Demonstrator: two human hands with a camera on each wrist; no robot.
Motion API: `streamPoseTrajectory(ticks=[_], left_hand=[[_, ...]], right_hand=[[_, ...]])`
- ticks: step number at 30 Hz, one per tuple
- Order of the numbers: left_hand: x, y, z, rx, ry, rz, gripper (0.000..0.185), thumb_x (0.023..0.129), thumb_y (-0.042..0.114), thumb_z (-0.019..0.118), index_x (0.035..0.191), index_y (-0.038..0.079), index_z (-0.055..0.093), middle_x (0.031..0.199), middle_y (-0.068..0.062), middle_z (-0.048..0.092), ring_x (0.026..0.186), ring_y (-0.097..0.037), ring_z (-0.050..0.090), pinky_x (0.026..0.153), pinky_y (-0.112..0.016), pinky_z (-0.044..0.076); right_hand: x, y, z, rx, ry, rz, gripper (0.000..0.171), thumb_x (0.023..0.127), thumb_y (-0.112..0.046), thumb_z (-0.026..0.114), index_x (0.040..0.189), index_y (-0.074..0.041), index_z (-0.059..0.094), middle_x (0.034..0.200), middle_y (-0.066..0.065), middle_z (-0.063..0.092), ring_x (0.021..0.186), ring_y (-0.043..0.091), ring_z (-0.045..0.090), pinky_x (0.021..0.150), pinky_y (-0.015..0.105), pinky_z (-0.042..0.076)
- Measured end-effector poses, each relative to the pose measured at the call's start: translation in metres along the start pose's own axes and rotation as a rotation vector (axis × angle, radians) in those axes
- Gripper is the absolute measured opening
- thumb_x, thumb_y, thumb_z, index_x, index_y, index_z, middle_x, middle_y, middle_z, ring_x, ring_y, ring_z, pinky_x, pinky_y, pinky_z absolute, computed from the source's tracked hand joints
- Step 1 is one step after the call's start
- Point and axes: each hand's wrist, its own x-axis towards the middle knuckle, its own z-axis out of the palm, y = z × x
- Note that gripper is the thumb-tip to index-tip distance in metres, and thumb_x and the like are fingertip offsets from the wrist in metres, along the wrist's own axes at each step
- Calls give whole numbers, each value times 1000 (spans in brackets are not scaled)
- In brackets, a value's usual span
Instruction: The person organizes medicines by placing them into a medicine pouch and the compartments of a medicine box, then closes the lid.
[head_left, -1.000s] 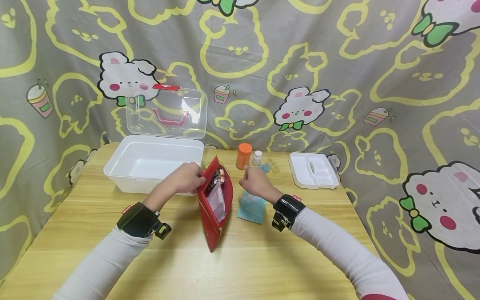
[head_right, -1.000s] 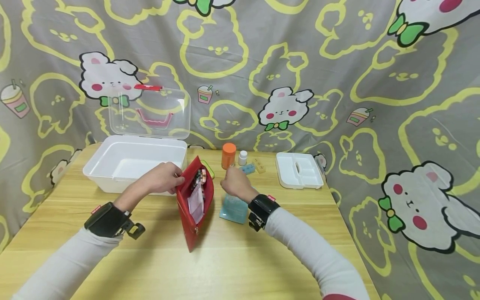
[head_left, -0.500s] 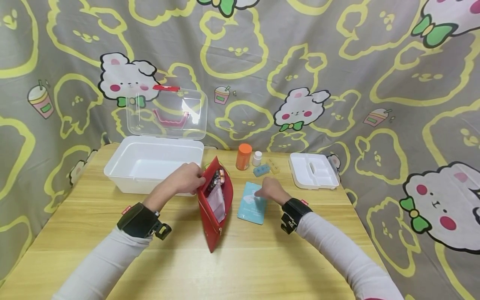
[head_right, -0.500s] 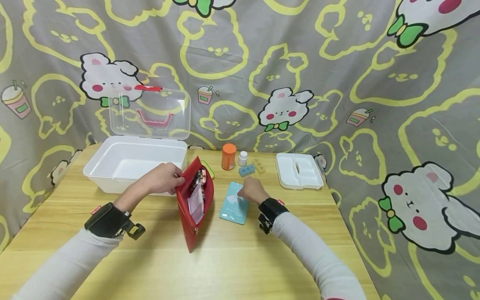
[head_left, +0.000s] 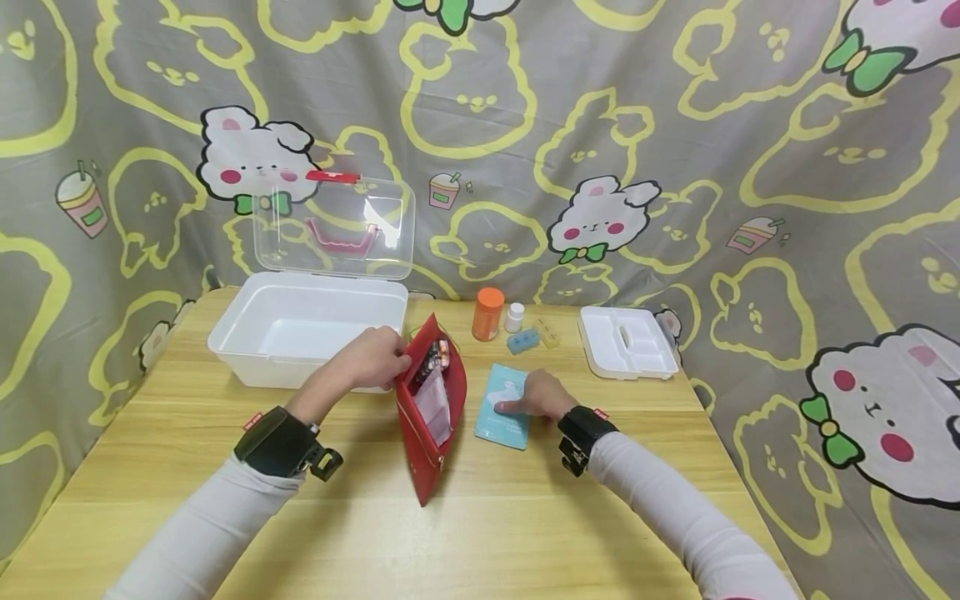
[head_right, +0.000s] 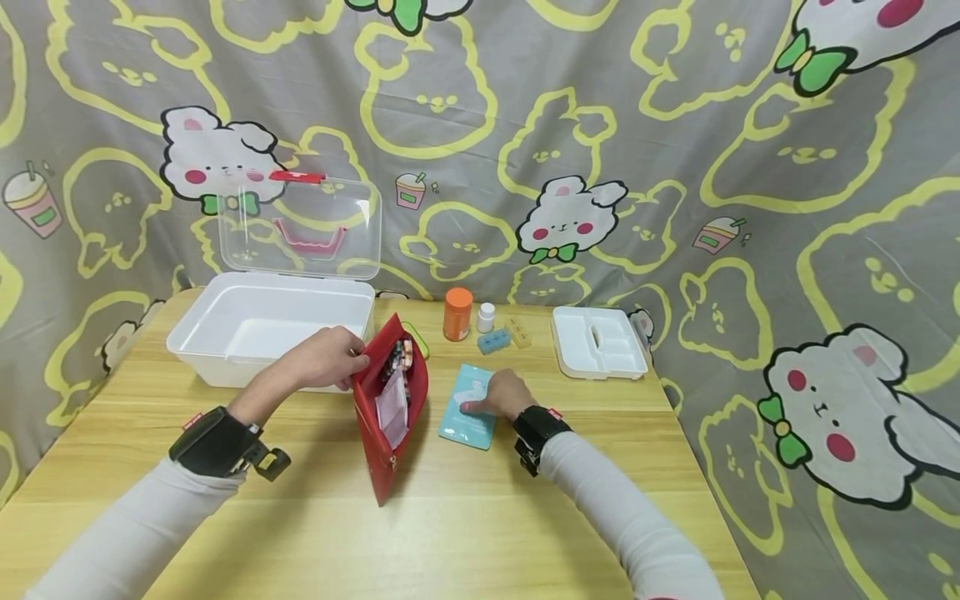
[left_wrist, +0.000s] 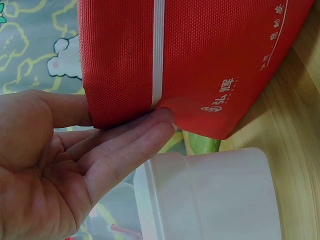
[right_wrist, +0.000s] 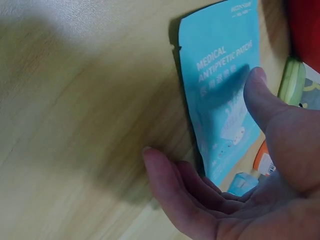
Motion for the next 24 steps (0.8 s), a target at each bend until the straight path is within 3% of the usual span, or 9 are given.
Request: streamPoseTrajectory(ticks=[5,8,12,17,20,22,24], left_hand=[[0,0,1,-2,3,2,23,98,10,53,86,1,71,73,-10,70,61,-18,69,53,-25,51],[0,0,1,-7,3,-2,23,98,10,54,87,0,71,73,-10,70,61,-17,68,53,-26,51],[0,0,1,-20,1,-8,22,99,10,54,91,-1,72,74,-10,70,61,-17,68,54,-26,51],[0,-1,1,-27,0,-9,22,99,10,54,93,-2,72,76,-10,70,62,-17,68,54,-26,52],[0,-1,1,-23,-2,-11,22,99,10,54,92,-1,72,75,-10,70,62,-17,68,54,-26,51],[0,0,1,-23,-3,-11,22,98,10,54,92,-1,72,75,-9,70,62,-17,68,54,-26,52],[0,-1,0,-24,-4,-11,22,98,10,54,92,-1,72,75,-10,70,62,-17,68,54,-26,52]], right_hand=[[5,1,3,26,1,25,52,75,-49,88,76,-7,57,65,2,47,56,20,59,48,30,52],[8,3,2,40,-2,40,66,73,-47,89,102,4,59,81,8,52,69,22,60,60,31,54],[10,4,1,40,-1,36,97,73,-47,90,134,12,42,105,15,52,90,25,53,80,34,50],[10,2,1,104,39,-2,96,72,-35,93,135,14,41,121,24,56,104,30,56,100,42,51],[10,1,3,137,62,-15,105,72,-30,93,143,16,32,138,32,50,124,36,54,114,46,43],[11,1,4,149,69,-7,110,72,-29,93,147,16,26,143,34,46,131,39,51,117,48,39],[12,1,4,159,74,4,110,71,-29,93,147,15,27,140,33,49,128,38,53,116,48,41]])
